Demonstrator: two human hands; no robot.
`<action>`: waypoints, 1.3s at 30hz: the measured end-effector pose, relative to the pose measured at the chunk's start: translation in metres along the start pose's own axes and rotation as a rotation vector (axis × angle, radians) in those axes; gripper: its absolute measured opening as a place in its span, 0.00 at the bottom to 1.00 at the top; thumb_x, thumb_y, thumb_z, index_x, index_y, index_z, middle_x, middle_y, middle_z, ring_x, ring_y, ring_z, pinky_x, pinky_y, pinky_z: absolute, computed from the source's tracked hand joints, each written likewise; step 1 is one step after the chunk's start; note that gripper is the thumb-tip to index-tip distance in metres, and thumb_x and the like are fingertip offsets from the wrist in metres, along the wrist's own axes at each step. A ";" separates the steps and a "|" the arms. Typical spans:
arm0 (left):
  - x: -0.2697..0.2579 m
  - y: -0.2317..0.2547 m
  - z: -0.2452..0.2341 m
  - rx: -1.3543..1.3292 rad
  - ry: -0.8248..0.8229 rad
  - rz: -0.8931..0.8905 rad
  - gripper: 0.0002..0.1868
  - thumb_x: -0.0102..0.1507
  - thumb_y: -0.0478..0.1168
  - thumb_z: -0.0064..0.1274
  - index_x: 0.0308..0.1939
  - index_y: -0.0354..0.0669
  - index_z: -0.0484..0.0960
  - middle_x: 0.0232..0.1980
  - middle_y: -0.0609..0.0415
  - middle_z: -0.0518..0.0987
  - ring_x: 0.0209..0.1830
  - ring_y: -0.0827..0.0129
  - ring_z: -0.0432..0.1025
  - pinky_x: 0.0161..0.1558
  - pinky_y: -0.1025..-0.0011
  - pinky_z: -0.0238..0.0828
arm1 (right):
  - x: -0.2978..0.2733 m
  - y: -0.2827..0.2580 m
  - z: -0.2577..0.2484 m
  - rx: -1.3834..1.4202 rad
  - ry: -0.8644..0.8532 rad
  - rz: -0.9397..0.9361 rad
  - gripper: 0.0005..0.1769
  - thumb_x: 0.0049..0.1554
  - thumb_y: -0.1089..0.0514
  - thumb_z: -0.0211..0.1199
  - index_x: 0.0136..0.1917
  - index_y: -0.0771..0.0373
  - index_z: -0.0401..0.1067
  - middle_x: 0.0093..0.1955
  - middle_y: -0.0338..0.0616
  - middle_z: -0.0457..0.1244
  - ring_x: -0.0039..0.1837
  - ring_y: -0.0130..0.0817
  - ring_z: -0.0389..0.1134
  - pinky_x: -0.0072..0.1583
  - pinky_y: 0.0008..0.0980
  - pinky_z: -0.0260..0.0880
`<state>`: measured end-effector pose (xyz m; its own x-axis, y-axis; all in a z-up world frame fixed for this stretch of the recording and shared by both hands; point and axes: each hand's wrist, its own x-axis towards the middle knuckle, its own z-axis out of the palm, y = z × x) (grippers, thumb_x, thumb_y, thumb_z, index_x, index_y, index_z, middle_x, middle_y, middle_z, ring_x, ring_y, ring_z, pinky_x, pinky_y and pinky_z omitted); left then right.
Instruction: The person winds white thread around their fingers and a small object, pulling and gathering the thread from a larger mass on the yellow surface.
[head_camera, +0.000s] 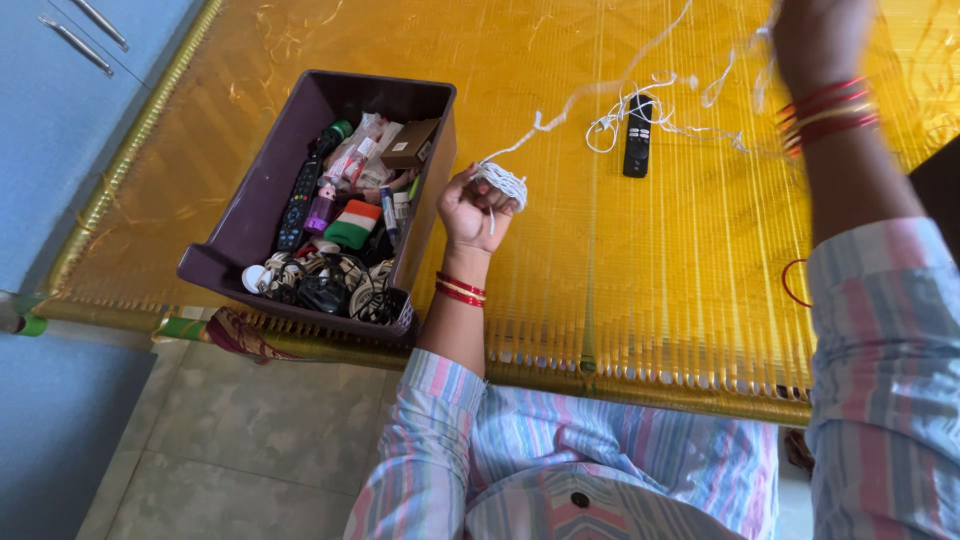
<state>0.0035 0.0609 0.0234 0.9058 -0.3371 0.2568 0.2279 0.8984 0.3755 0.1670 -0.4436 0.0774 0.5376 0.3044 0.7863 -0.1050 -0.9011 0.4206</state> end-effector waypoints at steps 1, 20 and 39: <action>-0.001 -0.001 0.000 0.003 -0.023 -0.019 0.23 0.67 0.49 0.50 0.19 0.52 0.61 0.18 0.64 0.53 0.21 0.73 0.48 0.31 0.71 0.49 | -0.008 -0.032 -0.009 -0.207 0.001 -0.113 0.04 0.58 0.64 0.53 0.44 0.57 0.66 0.36 0.41 0.61 0.40 0.33 0.63 0.42 0.35 0.61; -0.005 -0.009 0.014 0.018 -0.036 -0.094 0.22 0.67 0.49 0.49 0.21 0.50 0.61 0.19 0.61 0.52 0.22 0.71 0.47 0.32 0.69 0.49 | -0.033 -0.200 -0.219 1.641 -0.566 0.140 0.28 0.63 0.54 0.66 0.73 0.61 0.65 0.69 0.44 0.66 0.71 0.34 0.65 0.67 0.39 0.67; -0.003 -0.012 0.006 0.007 0.014 -0.069 0.22 0.67 0.49 0.48 0.20 0.50 0.63 0.19 0.63 0.52 0.21 0.72 0.47 0.31 0.71 0.50 | -0.058 -0.213 -0.241 1.700 -0.720 0.427 0.06 0.63 0.67 0.60 0.53 0.70 0.66 0.45 0.46 0.70 0.47 0.29 0.72 0.51 0.29 0.74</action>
<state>-0.0038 0.0491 0.0232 0.8930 -0.3941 0.2172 0.2876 0.8711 0.3980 -0.0429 -0.1945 0.0511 0.9482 0.2456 0.2016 0.2745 -0.3137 -0.9090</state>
